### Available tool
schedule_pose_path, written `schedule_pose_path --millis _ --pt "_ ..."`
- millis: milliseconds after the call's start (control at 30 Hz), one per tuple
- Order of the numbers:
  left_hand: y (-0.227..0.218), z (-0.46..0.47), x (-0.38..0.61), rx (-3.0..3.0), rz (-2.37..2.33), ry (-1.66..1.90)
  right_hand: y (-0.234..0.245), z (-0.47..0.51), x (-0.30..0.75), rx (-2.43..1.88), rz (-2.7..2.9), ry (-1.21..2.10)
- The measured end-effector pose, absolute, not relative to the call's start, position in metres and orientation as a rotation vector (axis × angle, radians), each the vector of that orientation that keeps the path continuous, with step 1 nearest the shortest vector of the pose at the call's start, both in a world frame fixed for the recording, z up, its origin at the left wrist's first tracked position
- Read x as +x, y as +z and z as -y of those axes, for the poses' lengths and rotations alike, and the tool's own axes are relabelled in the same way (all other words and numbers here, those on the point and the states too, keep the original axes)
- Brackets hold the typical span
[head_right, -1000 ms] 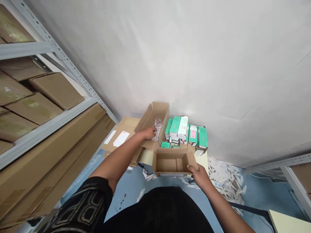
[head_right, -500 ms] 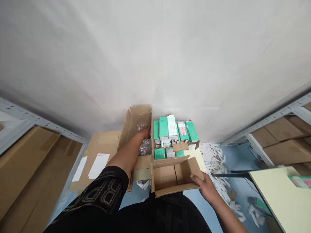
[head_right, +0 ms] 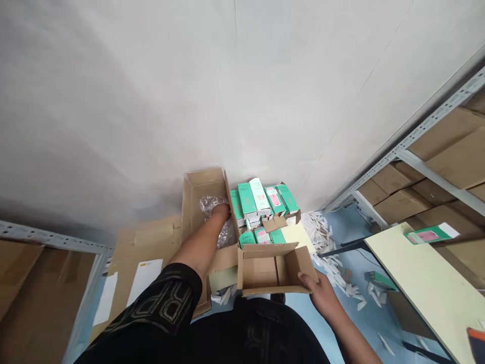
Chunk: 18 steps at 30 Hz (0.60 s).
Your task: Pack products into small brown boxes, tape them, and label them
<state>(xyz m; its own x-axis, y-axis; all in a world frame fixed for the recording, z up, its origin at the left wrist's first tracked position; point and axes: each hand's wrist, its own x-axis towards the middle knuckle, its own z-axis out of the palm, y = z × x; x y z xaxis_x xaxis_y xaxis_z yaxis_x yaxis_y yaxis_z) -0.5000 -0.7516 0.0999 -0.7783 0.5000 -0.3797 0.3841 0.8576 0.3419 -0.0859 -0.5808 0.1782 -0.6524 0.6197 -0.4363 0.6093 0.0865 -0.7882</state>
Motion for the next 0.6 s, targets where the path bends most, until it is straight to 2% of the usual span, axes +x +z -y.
schedule_pose_path --millis 400,600 --pt "0.19 0.801 -0.447 0.531 -2.873 0.309 0.165 0.567 -0.104 -1.107 2.455 1.617" --pt "0.212 0.822 -0.428 0.625 -2.95 0.404 0.165 0.568 -0.105 -1.088 2.487 1.556"
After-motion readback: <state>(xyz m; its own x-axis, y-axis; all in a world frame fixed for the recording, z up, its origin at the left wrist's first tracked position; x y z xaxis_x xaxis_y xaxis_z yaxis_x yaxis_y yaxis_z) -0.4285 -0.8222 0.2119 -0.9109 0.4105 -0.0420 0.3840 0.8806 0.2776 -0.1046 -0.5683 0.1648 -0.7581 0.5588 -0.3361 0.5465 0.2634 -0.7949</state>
